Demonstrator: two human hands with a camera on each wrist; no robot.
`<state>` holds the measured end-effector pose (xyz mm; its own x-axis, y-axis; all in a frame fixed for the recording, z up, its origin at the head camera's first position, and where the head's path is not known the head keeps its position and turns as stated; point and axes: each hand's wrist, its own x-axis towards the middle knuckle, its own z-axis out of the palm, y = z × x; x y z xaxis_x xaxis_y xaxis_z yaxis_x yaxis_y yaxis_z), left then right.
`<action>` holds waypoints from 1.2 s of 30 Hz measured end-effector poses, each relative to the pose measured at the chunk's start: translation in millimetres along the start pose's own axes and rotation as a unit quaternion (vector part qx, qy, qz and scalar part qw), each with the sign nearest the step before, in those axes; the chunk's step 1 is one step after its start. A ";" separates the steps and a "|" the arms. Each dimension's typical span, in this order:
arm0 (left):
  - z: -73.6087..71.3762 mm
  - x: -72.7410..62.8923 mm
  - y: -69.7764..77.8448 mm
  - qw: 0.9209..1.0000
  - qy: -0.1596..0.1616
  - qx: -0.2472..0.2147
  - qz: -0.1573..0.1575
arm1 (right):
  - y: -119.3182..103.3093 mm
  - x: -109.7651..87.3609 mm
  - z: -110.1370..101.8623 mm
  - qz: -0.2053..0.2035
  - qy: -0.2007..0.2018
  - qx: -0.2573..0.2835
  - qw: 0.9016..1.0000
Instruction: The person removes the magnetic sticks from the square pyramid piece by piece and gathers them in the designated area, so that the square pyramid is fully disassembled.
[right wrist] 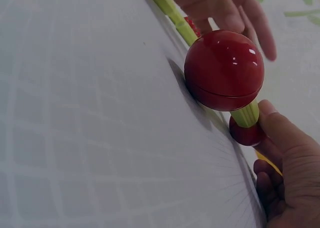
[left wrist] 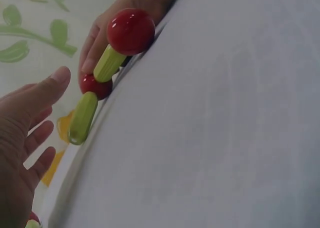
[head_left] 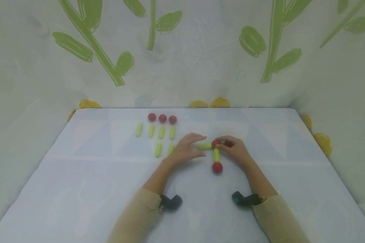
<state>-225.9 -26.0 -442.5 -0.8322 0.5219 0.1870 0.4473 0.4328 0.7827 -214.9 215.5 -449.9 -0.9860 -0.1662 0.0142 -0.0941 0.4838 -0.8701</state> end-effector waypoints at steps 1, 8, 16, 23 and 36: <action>3.1 2.0 -2.7 1.000 -0.004 0.004 0.003 | 0.3 0.0 0.2 -0.001 -0.001 0.000 1.000; 18.3 13.1 -15.7 1.000 -0.011 0.024 -0.007 | 0.0 0.5 0.4 -0.005 0.001 0.006 1.000; 24.8 17.9 -16.6 0.999 0.013 0.021 -0.034 | 0.4 0.5 0.9 -0.010 -0.003 0.009 1.000; 25.3 18.5 -13.8 0.999 0.022 0.016 -0.031 | 1.6 1.7 0.8 -0.005 -0.003 0.002 1.000; 27.4 13.1 -12.1 0.997 0.035 0.065 -0.025 | 1.6 2.1 -0.1 0.002 -0.002 -0.002 1.000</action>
<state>-233.2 -4.2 -465.8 -0.8731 0.4470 0.1945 0.4399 0.5504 0.7097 -217.1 216.0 -451.2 -0.9859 -0.1672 0.0095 -0.0912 0.4885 -0.8678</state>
